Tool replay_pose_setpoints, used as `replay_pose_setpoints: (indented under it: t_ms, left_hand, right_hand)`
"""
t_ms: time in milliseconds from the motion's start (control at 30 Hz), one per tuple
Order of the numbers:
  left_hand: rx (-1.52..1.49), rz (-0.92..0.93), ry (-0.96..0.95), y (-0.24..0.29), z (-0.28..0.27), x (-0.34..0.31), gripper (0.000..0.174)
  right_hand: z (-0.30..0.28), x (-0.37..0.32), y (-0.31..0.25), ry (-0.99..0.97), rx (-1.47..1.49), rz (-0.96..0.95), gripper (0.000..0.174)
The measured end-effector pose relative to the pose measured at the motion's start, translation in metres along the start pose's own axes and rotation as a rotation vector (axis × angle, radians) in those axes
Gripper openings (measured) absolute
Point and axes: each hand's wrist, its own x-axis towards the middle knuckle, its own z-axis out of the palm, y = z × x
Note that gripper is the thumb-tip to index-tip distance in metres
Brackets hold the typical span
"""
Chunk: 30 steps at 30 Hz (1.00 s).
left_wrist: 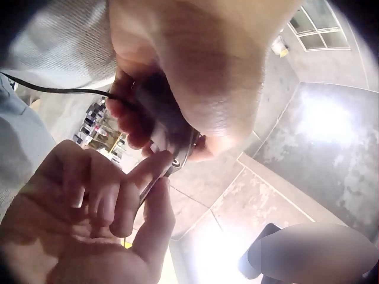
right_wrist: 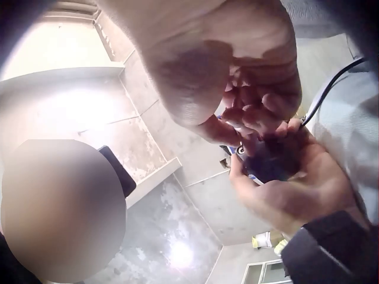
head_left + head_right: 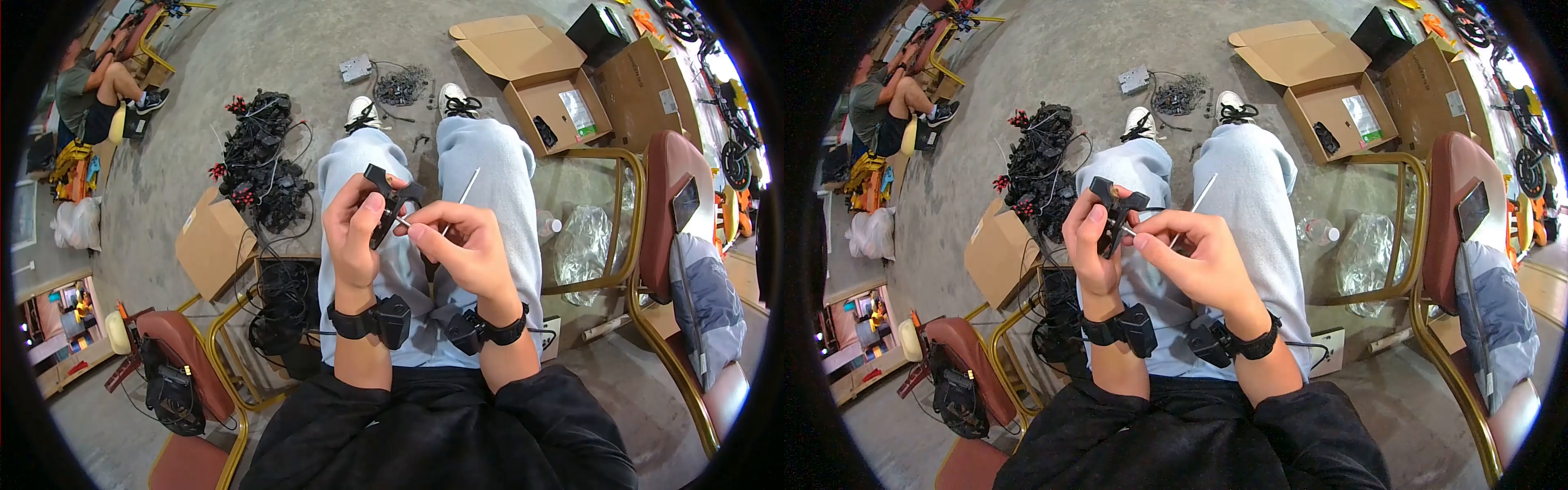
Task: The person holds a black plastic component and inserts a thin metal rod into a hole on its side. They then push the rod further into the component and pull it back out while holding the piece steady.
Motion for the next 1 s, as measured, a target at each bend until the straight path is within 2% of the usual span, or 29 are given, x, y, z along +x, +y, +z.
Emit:
replay_pose_setpoints:
  t_ms: [100, 167, 267, 500, 567, 600, 667, 733, 800, 833, 900, 1000]
  left_hand:
    - [0.058, 0.029, -0.006, -0.001, 0.0, 0.0, 0.037]
    - [0.068, 0.045, -0.026, -0.003, -0.002, 0.0, 0.036]
    - [0.073, 0.047, -0.044, -0.005, -0.003, 0.0, 0.036]
    - [0.034, 0.028, -0.063, -0.001, -0.002, 0.0, 0.032]
    - [-0.008, 0.009, -0.067, -0.001, -0.001, 0.0, 0.029]
    - [-0.021, 0.009, -0.034, -0.002, 0.0, 0.0, 0.029]
    - [-0.034, 0.008, 0.0, -0.002, 0.0, 0.0, 0.028]
    - [-0.101, 0.031, 0.032, -0.002, -0.001, -0.001, 0.028]
    - [-0.129, 0.021, 0.016, -0.005, -0.005, -0.001, 0.028]
    - [-0.086, 0.036, 0.002, -0.006, -0.006, -0.001, 0.028]
    - [-0.043, 0.049, -0.012, -0.005, -0.006, -0.001, 0.027]
    - [-0.039, 0.018, -0.04, 0.0, -0.003, -0.002, 0.027]
  right_hand:
    - [-0.005, 0.003, 0.003, -0.062, 0.167, 0.1, 0.013]
    - [-0.006, 0.004, -0.001, -0.113, 0.407, 0.158, 0.014]
    - [-0.009, 0.003, -0.002, -0.156, 0.465, 0.177, 0.014]
    - [-0.004, 0.002, -0.001, -0.123, 0.41, 0.172, 0.013]
    - [0.001, -0.001, -0.005, 0.05, -0.143, -0.094, 0.01]
    - [0.002, 0.001, -0.003, 0.049, -0.143, -0.094, 0.01]
    - [0.001, 0.006, 0.003, 0.111, -0.609, -0.557, 0.011]
    - [0.003, 0.003, 0.001, 0.094, -0.535, -0.523, 0.011]
    - [0.003, 0.0, 0.001, 0.076, -0.292, -0.305, 0.011]
    - [0.003, 0.0, 0.0, 0.076, -0.293, -0.304, 0.011]
    - [0.002, 0.0, -0.001, 0.038, -0.11, -0.131, 0.011]
    - [0.0, -0.001, 0.003, -0.006, -0.012, -0.054, 0.013]
